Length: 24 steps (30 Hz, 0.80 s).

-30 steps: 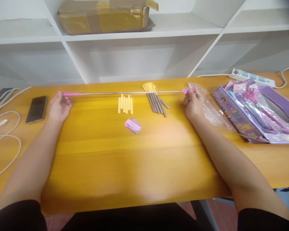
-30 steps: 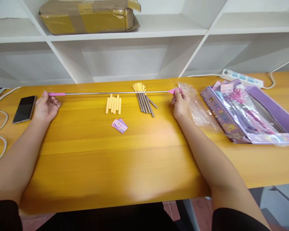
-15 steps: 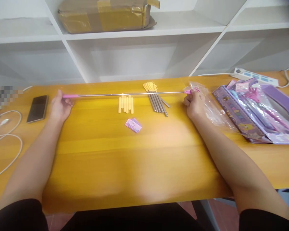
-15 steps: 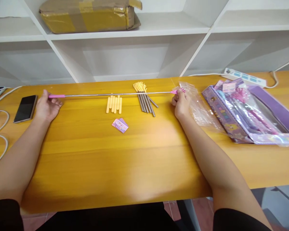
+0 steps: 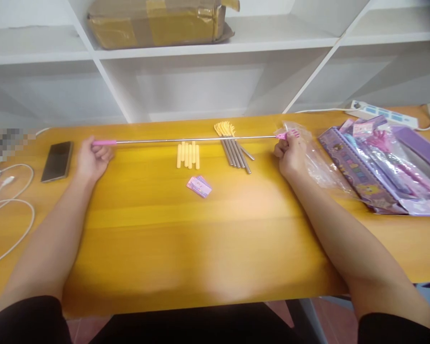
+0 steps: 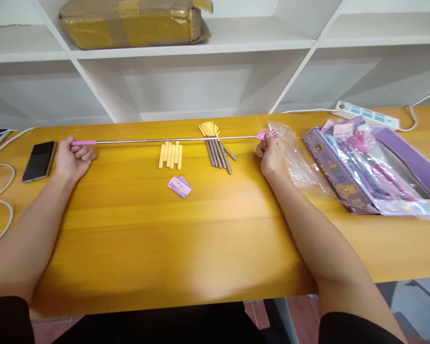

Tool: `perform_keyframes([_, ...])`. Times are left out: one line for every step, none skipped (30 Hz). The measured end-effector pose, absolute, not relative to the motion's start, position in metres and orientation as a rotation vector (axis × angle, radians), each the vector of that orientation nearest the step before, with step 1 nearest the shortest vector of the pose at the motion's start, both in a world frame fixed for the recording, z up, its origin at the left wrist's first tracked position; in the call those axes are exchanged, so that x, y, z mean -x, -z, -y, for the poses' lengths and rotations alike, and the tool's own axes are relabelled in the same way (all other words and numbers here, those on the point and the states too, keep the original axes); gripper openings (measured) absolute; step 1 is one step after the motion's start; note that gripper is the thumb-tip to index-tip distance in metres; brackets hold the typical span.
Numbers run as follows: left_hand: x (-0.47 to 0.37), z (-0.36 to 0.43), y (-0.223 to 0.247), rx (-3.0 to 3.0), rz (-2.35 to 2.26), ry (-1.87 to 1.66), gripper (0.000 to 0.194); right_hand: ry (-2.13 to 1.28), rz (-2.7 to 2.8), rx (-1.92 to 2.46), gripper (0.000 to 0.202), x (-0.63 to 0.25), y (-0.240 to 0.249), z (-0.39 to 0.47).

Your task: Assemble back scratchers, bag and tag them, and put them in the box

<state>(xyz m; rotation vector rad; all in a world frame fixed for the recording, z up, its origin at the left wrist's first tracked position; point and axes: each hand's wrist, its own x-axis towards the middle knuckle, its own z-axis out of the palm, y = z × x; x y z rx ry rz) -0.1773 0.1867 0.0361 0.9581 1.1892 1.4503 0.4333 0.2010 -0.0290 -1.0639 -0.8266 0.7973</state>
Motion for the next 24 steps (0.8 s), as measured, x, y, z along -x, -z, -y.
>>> perform_keyframes([0.173,-0.185,-0.038,-0.887,-1.179,-1.458,0.052,-0.801,0.825,1.065,0.055,-0.434,0.029,-0.201])
perform_keyframes([0.169,-0.183,-0.041,-0.816,-1.169,-1.462,0.051,-0.806,0.825,1.062,0.055,-0.434,0.029,-0.201])
perform_keyframes([0.164,-0.181,-0.043,-0.760,-1.162,-1.461,0.051,-0.808,0.825,1.054,0.055,-0.435,0.029,-0.201])
perform_keyframes([0.159,-0.180,-0.044,-0.735,-1.159,-1.455,0.052,-0.811,0.824,1.045,0.056,-0.435,0.029,-0.201])
perform_keyframes([0.155,-0.178,-0.045,-0.723,-1.161,-1.450,0.053,-0.811,0.819,1.038,0.057,-0.435,0.029,-0.201])
perform_keyframes([0.151,-0.177,-0.045,-0.719,-1.166,-1.443,0.055,-0.811,0.809,1.033,0.059,-0.436,0.029,-0.201])
perform_keyframes([0.148,-0.177,-0.045,-0.727,-1.171,-1.437,0.056,-0.809,0.799,1.031,0.060,-0.437,0.029,-0.201])
perform_keyframes([0.146,-0.176,-0.044,-0.746,-1.174,-1.432,0.058,-0.806,0.791,1.031,0.061,-0.437,0.029,-0.201])
perform_keyframes([0.144,-0.176,-0.042,-0.774,-1.173,-1.424,0.060,-0.800,0.789,1.032,0.061,-0.438,0.029,-0.201])
perform_keyframes([0.144,-0.176,-0.041,-0.800,-1.168,-1.419,0.062,-0.793,0.794,1.035,0.061,-0.439,0.028,-0.200])
perform_keyframes([0.145,-0.176,-0.040,-0.818,-1.159,-1.418,0.064,-0.784,0.805,1.038,0.061,-0.440,0.028,-0.200])
perform_keyframes([0.146,-0.177,-0.039,-0.824,-1.146,-1.419,0.064,-0.777,0.817,1.041,0.061,-0.441,0.027,-0.200])
perform_keyframes([0.146,-0.177,-0.038,-0.816,-1.134,-1.423,0.064,-0.773,0.825,1.045,0.062,-0.443,0.026,-0.201])
perform_keyframes([0.146,-0.178,-0.038,-0.799,-1.125,-1.430,0.064,-0.775,0.825,1.047,0.062,-0.443,0.025,-0.201])
perform_keyframes([0.143,-0.178,-0.039,-0.781,-1.122,-1.433,0.063,-0.780,0.820,1.045,0.063,-0.442,0.023,-0.201])
perform_keyframes([0.138,-0.177,-0.040,-0.768,-1.125,-1.430,0.062,-0.791,0.814,1.040,0.063,-0.439,0.021,-0.200])
perform_keyframes([0.129,-0.174,-0.042,-0.766,-1.131,-1.424,0.062,-0.799,0.814,1.032,0.064,-0.434,0.018,-0.197])
perform_keyframes([0.117,-0.169,-0.043,-0.776,-1.139,-1.408,0.063,-0.797,0.822,1.020,0.064,-0.424,0.015,-0.193])
perform_keyframes([0.101,-0.162,-0.044,-0.807,-1.135,-1.395,0.065,-0.784,0.842,1.006,0.065,-0.411,0.011,-0.185])
perform_keyframes([0.081,-0.151,-0.044,-0.845,-1.120,-1.397,0.068,-0.767,0.870,0.991,0.066,-0.394,0.008,-0.174])
perform_keyframes([0.059,-0.138,-0.044,-0.890,-1.092,-1.392,0.072,-0.733,0.896,0.969,0.068,-0.374,0.005,-0.161])
perform_keyframes([0.037,-0.122,-0.042,-0.937,-1.060,-1.389,0.074,-0.723,0.933,0.955,0.068,-0.351,0.003,-0.144])
perform_keyframes([0.015,-0.106,-0.039,-0.991,-1.021,-1.346,0.076,-0.773,0.964,0.945,0.069,-0.327,0.001,-0.125])
perform_keyframes([-0.005,-0.089,-0.034,-1.041,-0.980,-1.286,0.077,-0.850,0.990,0.937,0.069,-0.305,-0.001,-0.106])
